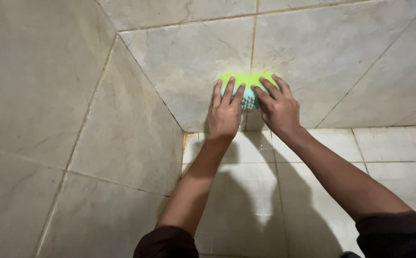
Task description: The person scrubs the grout lines and surface of white tiled walls in a shower using a green and blue sponge. They move the sponge back and forth along the vertical and horizontal seams between the tiles.
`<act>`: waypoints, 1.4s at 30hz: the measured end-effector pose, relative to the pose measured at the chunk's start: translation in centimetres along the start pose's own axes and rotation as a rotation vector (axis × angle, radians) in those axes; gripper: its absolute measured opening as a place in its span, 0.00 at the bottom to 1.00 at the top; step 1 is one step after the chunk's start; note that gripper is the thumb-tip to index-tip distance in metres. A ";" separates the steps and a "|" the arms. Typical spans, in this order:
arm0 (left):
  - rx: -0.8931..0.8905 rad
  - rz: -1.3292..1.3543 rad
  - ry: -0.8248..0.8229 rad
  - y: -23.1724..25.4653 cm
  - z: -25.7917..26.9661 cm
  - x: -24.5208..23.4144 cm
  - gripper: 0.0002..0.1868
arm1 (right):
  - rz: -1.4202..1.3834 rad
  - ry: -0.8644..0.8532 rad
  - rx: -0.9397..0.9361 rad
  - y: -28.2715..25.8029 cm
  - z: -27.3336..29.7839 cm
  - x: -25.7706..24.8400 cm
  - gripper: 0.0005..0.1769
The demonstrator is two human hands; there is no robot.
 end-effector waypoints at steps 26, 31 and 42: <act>0.002 0.056 0.079 -1.4 3.3 2.6 0.22 | -0.018 -0.104 0.023 0.5 3.1 4.5 0.23; -0.016 0.023 0.044 -1.8 4.1 3.9 0.24 | -0.021 -0.138 0.025 0.7 3.7 5.5 0.23; 0.030 0.068 0.092 -3.3 6.0 6.7 0.23 | 0.009 -0.207 0.020 1.4 4.9 8.1 0.22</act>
Point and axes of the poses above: each hand's wrist, its own z-axis away from the middle knuckle, its own x-axis out of the palm, y = z × x, the point moved 4 cm from there along -z, towards the middle knuckle, and after that the axes turned 2 degrees about -x, right-handed, at the moved point
